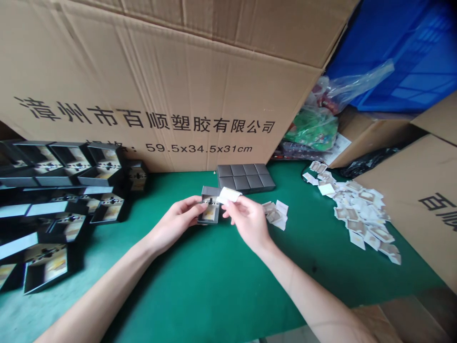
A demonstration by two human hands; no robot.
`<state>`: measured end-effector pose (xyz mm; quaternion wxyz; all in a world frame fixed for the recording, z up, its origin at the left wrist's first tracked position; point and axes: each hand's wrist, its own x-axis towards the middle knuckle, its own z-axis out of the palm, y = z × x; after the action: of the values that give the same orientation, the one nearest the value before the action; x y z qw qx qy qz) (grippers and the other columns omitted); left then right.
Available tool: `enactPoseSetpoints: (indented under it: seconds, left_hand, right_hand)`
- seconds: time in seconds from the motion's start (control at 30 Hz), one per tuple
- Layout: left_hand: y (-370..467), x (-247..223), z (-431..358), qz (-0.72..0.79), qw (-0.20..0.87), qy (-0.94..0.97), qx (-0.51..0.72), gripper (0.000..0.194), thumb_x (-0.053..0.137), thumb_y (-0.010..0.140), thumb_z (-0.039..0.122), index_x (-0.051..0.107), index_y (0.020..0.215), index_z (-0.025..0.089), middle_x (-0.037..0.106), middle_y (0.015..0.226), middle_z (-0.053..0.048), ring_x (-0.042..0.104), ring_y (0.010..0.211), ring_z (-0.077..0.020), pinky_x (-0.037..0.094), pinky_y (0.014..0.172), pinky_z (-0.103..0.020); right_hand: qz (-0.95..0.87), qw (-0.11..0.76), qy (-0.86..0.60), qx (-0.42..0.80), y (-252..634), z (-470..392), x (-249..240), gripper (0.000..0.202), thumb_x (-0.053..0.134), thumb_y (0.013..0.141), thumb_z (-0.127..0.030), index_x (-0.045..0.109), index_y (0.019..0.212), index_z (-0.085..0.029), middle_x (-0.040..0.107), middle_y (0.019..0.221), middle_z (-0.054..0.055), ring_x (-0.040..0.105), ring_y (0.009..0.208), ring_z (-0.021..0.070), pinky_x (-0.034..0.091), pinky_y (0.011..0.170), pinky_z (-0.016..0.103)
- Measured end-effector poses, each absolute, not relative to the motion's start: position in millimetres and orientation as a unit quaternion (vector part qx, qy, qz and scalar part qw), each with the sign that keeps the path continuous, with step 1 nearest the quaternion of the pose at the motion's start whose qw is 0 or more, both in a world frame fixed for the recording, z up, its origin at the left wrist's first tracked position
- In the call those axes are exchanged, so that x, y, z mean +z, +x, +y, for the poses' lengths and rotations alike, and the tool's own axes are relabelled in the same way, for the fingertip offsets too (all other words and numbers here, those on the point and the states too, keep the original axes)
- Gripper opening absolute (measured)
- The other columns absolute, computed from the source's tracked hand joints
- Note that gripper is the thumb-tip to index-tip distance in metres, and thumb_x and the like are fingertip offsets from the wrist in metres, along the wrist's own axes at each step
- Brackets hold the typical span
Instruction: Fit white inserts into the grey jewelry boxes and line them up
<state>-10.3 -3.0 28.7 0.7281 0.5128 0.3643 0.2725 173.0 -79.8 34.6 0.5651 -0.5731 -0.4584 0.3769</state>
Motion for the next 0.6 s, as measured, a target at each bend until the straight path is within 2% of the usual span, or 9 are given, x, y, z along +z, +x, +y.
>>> enactPoseSetpoints:
  seconds: [0.1,0.23,0.4,0.6]
  left_hand:
    - [-10.3,30.1,-4.1,0.375,0.716,0.52,0.276,0.035,0.074,0.083,0.047,0.07,0.106,0.022,0.072,0.105,-0.003,0.066,0.094,-0.0181,0.051,0.083,-0.025]
    - [-10.6,31.4,-4.6,0.387,0.701,0.538,0.263,0.036,0.072,0.085,0.048,0.068,0.108,0.021,0.069,0.102,-0.002,0.063,0.091,-0.0168,0.048,0.078,-0.024]
    - [-10.8,29.3,-3.7,0.391,0.716,0.513,0.267,0.031,0.073,0.085,0.045,0.065,0.103,0.021,0.066,0.099,0.0,0.06,0.09,-0.0146,0.047,0.078,-0.022]
    - [-8.5,30.4,-3.3,0.39,0.724,0.495,0.279,0.027,0.075,0.083,0.042,0.065,0.095,0.02,0.065,0.093,0.0,0.06,0.086,-0.0137,0.048,0.076,-0.021]
  right_hand:
    - [-0.452,0.598,-0.57,0.336,161.1,-74.2,18.3,0.03,0.064,0.091,-0.044,0.073,0.094,-0.015,0.072,0.074,0.005,0.061,0.056,0.0124,0.051,0.052,0.024]
    - [-0.487,0.583,-0.57,0.312,162.2,-80.5,6.7,0.032,0.058,0.095,-0.044,0.069,0.087,-0.015,0.069,0.069,0.004,0.057,0.054,0.0114,0.045,0.049,0.022]
    - [-0.491,0.571,-0.569,0.33,164.6,-81.1,5.0,0.033,0.056,0.097,-0.044,0.064,0.079,-0.017,0.066,0.067,0.002,0.054,0.051,0.0099,0.04,0.047,0.021]
    - [-0.509,0.558,-0.56,0.341,164.0,-79.2,9.0,0.044,0.053,0.098,-0.049,0.054,0.065,-0.019,0.06,0.058,0.0,0.049,0.047,0.0086,0.037,0.046,0.02]
